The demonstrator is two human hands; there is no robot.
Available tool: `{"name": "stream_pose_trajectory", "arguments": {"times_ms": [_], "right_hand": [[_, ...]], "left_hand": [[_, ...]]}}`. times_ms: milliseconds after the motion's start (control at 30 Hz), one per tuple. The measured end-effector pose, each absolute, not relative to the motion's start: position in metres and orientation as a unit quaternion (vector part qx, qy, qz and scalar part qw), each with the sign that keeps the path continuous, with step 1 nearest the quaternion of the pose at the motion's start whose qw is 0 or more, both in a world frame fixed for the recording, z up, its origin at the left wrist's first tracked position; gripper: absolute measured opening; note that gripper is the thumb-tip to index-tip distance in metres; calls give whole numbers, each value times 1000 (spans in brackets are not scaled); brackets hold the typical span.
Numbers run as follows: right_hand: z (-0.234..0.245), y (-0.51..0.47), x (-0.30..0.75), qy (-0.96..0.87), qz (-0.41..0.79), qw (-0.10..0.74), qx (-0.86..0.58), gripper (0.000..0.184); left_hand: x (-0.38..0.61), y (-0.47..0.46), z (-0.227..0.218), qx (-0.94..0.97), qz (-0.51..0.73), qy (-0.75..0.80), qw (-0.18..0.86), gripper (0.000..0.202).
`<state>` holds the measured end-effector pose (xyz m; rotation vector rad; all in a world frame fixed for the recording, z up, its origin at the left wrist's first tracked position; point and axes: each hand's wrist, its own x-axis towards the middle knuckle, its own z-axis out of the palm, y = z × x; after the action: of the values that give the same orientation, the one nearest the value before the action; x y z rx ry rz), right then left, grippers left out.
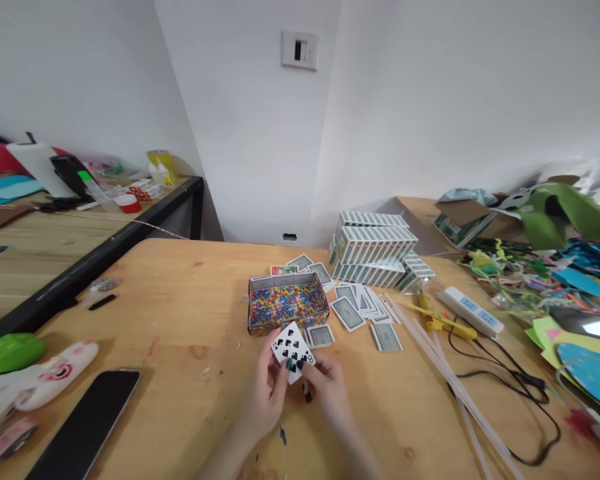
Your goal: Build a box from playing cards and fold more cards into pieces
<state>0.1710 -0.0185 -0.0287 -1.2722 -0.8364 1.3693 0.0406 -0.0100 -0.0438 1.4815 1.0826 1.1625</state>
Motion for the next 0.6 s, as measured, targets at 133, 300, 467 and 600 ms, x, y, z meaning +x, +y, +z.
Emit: {"name": "stream_pose_trajectory", "arguments": {"times_ms": [133,300,467,600], "right_hand": [[-34,-17,174,-289,577,535,-546,30],[-33,-16,175,-273,576,529,-560,35],[-31,-17,171,-300,575,521,-555,38],[-32,-19,168,-316,573,517,-553,44]], "left_hand": [[38,-12,-38,624,424,388,530,78],[45,-10,-38,555,450,424,556,80],[49,-11,-35,521,485,445,544,78],[49,-14,-28,495,484,445,568,73]]}}
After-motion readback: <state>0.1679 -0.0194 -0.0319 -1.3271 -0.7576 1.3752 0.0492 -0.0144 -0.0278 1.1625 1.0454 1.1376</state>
